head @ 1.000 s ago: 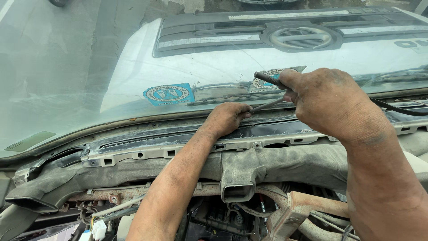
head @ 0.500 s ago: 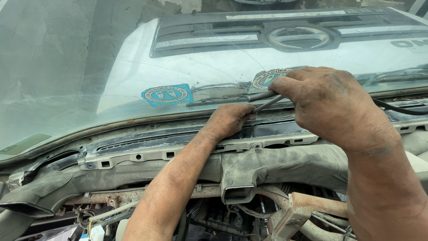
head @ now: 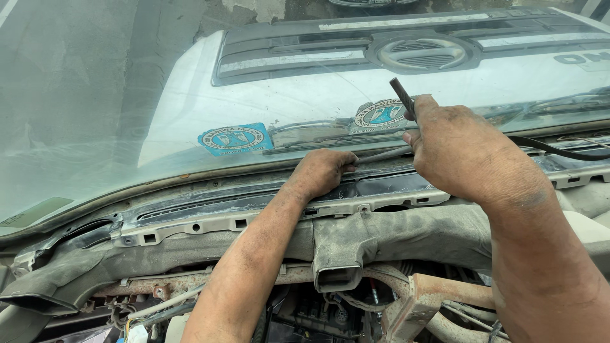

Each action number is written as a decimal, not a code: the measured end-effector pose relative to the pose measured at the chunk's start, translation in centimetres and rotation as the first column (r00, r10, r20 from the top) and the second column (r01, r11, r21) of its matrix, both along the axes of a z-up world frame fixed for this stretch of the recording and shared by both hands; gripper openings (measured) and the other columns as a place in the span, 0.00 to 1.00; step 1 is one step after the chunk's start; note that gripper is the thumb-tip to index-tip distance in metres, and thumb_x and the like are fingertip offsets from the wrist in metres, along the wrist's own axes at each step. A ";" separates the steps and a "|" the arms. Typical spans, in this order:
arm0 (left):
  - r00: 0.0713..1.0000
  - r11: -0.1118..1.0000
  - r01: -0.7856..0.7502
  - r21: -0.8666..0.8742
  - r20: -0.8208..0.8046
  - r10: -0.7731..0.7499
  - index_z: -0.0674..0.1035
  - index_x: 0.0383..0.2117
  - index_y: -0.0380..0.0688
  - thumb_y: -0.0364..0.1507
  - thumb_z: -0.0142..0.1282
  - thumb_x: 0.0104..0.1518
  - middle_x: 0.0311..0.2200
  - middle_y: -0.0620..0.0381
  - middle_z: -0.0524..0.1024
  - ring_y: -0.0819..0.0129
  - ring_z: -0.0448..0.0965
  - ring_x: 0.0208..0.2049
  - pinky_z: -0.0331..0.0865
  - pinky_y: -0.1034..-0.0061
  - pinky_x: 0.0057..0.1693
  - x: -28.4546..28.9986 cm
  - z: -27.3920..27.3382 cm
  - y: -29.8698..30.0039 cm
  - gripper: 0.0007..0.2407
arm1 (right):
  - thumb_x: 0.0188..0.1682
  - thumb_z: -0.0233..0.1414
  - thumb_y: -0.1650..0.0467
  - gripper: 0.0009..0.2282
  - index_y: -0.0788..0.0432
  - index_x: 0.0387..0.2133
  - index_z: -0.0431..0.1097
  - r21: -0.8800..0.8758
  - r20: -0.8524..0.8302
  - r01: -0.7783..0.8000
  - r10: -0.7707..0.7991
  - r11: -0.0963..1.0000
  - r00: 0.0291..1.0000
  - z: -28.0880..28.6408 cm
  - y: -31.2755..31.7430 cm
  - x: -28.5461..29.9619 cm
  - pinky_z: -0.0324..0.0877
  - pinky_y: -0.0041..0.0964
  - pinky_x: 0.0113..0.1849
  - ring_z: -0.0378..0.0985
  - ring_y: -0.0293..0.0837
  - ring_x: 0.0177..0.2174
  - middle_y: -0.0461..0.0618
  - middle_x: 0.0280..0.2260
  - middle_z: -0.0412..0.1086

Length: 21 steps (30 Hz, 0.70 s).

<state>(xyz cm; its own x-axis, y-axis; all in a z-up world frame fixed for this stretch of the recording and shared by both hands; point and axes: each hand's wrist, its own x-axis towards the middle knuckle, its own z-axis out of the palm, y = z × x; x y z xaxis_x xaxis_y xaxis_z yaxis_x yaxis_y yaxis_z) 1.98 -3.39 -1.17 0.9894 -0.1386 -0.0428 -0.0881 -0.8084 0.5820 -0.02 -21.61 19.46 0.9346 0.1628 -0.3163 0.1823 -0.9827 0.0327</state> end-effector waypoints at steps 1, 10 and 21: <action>1.000 1.000 -0.009 0.008 -0.013 0.009 0.83 0.45 0.55 0.37 0.52 0.62 0.38 0.58 0.84 0.63 0.83 0.42 0.77 0.64 0.50 0.0 0.1 -0.1 0.10 | 0.61 0.41 0.63 0.19 0.56 0.63 0.57 -0.012 -0.048 0.027 -0.027 1.000 0.998 -0.1 -0.3 0.1 0.81 0.49 0.37 0.82 0.50 0.35 0.57 0.31 0.75; 0.999 0.999 -0.046 0.000 0.009 0.046 0.83 0.42 0.55 0.40 0.56 0.60 0.31 0.58 0.84 0.63 0.84 0.36 0.76 0.64 0.46 -0.6 1.3 0.1 0.11 | 0.44 0.50 0.79 0.14 0.46 0.34 0.75 0.036 0.620 -0.811 0.624 0.584 0.477 -3.7 -1.6 2.1 0.78 0.45 0.39 0.80 0.45 0.31 0.42 0.26 0.76; 0.999 1.000 -0.020 0.003 0.026 0.020 0.83 0.44 0.55 0.36 0.53 0.61 0.37 0.59 0.84 0.64 0.84 0.41 0.77 0.65 0.49 -0.3 0.2 -0.1 0.10 | 0.60 0.43 0.66 0.17 0.51 0.63 0.56 0.052 -0.027 -0.073 0.074 0.996 0.997 0.7 0.1 -0.6 0.80 0.49 0.37 0.84 0.50 0.34 0.57 0.32 0.77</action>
<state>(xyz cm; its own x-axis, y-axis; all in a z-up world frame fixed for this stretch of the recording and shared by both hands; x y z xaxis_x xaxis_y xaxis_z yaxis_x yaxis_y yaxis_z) 1.73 -3.51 -0.94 0.9927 -0.1191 -0.0170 -0.0875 -0.8117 0.5774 -0.67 -21.55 20.15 0.9102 0.2474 -0.3321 0.2542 -0.9669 -0.0237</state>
